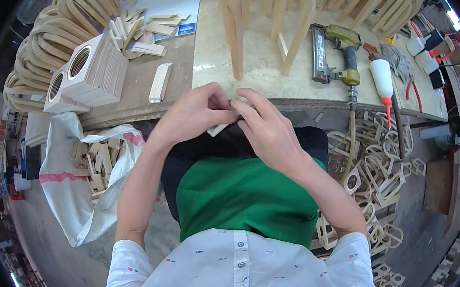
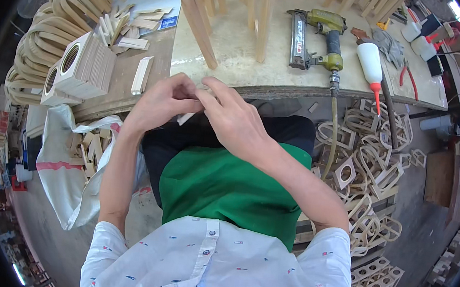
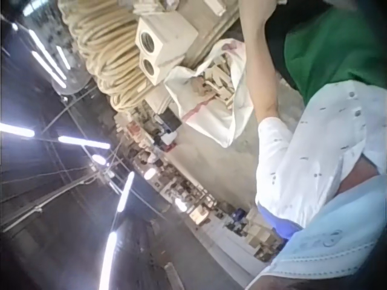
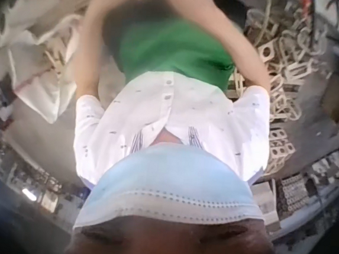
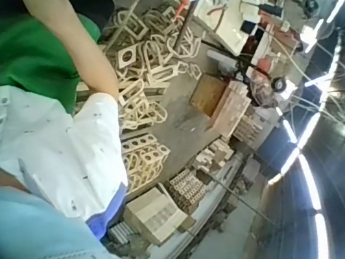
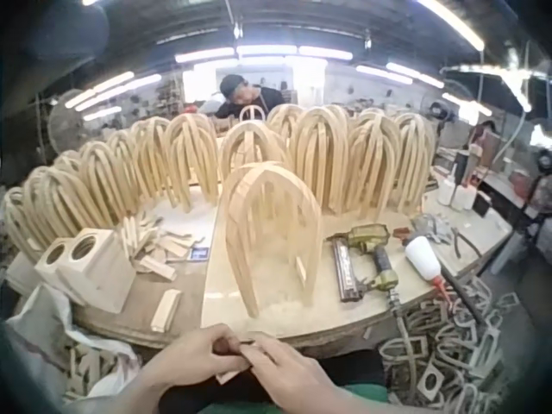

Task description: The person assembles a wooden chair frame by applying glue to small wooden blocks and attaching them to the chair legs using a pneumatic nail gun. The person handles curved wooden chair frames, small rectangular wooden blocks, and a circular wooden piece, securing them together to form a complete chair structure.

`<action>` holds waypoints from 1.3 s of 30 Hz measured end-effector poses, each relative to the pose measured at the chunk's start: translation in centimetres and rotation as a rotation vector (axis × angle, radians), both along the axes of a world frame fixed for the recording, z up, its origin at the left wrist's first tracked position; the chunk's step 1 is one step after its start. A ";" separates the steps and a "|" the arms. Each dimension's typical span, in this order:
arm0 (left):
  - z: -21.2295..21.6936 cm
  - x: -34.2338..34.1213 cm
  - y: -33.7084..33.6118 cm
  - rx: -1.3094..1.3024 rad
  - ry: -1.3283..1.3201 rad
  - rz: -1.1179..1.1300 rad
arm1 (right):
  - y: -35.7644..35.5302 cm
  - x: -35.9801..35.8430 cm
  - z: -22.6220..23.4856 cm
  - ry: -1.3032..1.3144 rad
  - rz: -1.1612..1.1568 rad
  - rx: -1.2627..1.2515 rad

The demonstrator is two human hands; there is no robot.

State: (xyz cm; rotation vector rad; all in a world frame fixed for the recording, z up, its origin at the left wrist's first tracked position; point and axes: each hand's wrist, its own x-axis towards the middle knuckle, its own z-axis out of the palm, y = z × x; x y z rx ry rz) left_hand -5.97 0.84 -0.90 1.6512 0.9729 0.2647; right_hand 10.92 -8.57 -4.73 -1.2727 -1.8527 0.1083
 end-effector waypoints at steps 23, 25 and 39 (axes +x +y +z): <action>-6.8 5.9 4.3 0.342 -0.272 0.076 | 5.7 8.5 -2.3 -0.320 -0.269 -0.101; -6.7 5.8 4.2 0.332 -0.278 0.061 | 5.7 8.3 -2.6 -0.310 -0.271 -0.108; -5.4 6.1 6.1 0.285 -0.108 -0.100 | 6.7 8.0 -2.9 -0.312 -0.290 -0.091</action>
